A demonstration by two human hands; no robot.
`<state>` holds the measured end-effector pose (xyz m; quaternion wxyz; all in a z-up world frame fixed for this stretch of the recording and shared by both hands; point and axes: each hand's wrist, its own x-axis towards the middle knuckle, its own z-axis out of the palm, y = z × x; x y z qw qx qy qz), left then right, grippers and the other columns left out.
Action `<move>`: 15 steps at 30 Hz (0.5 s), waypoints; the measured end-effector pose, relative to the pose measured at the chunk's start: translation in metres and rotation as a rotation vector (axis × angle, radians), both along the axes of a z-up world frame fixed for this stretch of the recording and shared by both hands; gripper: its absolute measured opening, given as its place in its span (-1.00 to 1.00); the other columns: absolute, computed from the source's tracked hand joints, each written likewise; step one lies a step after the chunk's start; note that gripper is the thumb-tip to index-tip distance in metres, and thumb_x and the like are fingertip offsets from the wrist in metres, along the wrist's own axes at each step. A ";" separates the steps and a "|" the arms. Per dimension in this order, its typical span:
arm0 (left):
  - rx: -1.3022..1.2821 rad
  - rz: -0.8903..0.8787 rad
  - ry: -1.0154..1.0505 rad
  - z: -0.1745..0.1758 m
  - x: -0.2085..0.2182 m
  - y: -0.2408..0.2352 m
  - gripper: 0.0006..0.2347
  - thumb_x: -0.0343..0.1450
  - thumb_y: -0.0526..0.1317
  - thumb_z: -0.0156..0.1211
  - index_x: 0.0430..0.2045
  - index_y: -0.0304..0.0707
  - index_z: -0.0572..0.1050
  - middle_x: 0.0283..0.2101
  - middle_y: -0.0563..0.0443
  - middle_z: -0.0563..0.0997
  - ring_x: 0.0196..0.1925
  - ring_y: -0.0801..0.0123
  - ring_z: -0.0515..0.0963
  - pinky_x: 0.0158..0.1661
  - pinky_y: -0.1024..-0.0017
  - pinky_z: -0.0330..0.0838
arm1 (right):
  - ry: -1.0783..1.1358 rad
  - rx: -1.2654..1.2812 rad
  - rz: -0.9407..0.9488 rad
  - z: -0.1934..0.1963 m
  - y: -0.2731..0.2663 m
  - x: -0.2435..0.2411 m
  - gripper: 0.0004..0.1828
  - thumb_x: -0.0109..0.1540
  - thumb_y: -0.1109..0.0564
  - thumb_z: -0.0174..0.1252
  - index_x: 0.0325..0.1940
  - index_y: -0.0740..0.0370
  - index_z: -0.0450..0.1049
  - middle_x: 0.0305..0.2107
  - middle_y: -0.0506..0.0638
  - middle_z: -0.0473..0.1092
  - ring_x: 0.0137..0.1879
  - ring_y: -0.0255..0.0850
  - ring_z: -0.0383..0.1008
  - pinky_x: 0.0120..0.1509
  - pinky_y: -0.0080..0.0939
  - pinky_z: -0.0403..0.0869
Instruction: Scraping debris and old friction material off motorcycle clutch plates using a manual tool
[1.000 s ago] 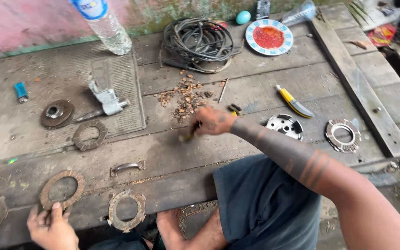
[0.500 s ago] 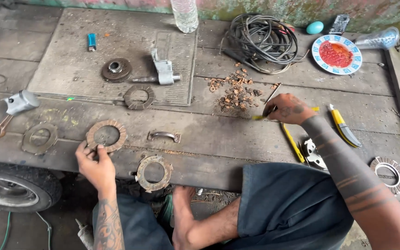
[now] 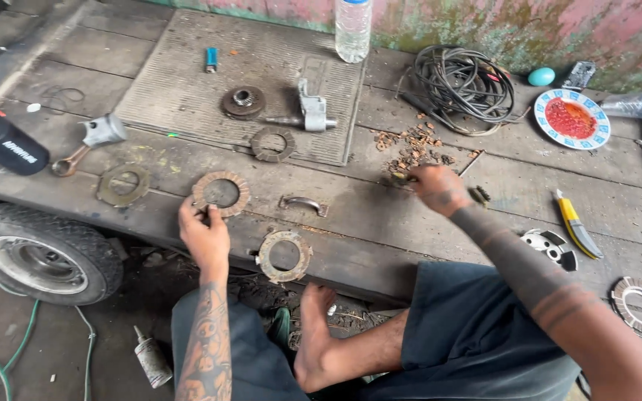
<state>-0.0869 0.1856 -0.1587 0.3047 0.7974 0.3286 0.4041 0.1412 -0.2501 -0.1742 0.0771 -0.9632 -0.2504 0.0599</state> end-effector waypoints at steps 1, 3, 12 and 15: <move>-0.016 -0.002 0.012 -0.004 0.000 0.002 -0.67 0.37 -0.35 0.32 0.02 -0.31 0.47 -0.20 -0.31 0.56 -0.20 -0.18 0.66 -0.20 0.00 0.56 | 0.136 0.117 -0.009 0.016 -0.007 0.007 -0.77 0.24 -0.11 0.24 -0.06 -0.11 0.62 -0.16 -0.05 0.61 -0.02 0.03 0.63 0.13 0.10 0.59; -0.034 -0.013 0.017 -0.003 0.000 0.003 -0.66 0.38 -0.33 0.31 0.04 -0.29 0.46 -0.16 -0.29 0.56 -0.17 -0.17 0.66 -0.18 0.02 0.57 | 0.202 0.100 0.035 0.021 -0.009 -0.010 -0.76 0.22 -0.10 0.25 -0.06 -0.12 0.64 -0.16 -0.05 0.62 0.01 0.03 0.63 0.17 0.07 0.58; -0.053 -0.040 0.032 0.001 -0.007 0.000 -0.65 0.39 -0.31 0.28 0.06 -0.32 0.44 -0.08 -0.31 0.54 -0.13 -0.20 0.66 -0.13 0.03 0.60 | 0.228 -0.054 -0.006 0.025 -0.050 0.003 -0.74 0.14 -0.06 0.30 -0.09 -0.12 0.67 -0.18 0.01 0.65 0.08 0.08 0.62 0.21 0.10 0.58; -0.044 -0.029 0.017 -0.008 -0.005 0.003 -0.65 0.38 -0.30 0.28 0.06 -0.35 0.44 -0.08 -0.33 0.54 -0.13 -0.26 0.65 -0.14 -0.01 0.60 | 0.140 -0.086 0.021 0.003 -0.045 0.016 -0.70 0.14 -0.13 0.30 -0.06 -0.16 0.64 -0.20 -0.08 0.65 0.06 -0.02 0.64 0.17 0.02 0.61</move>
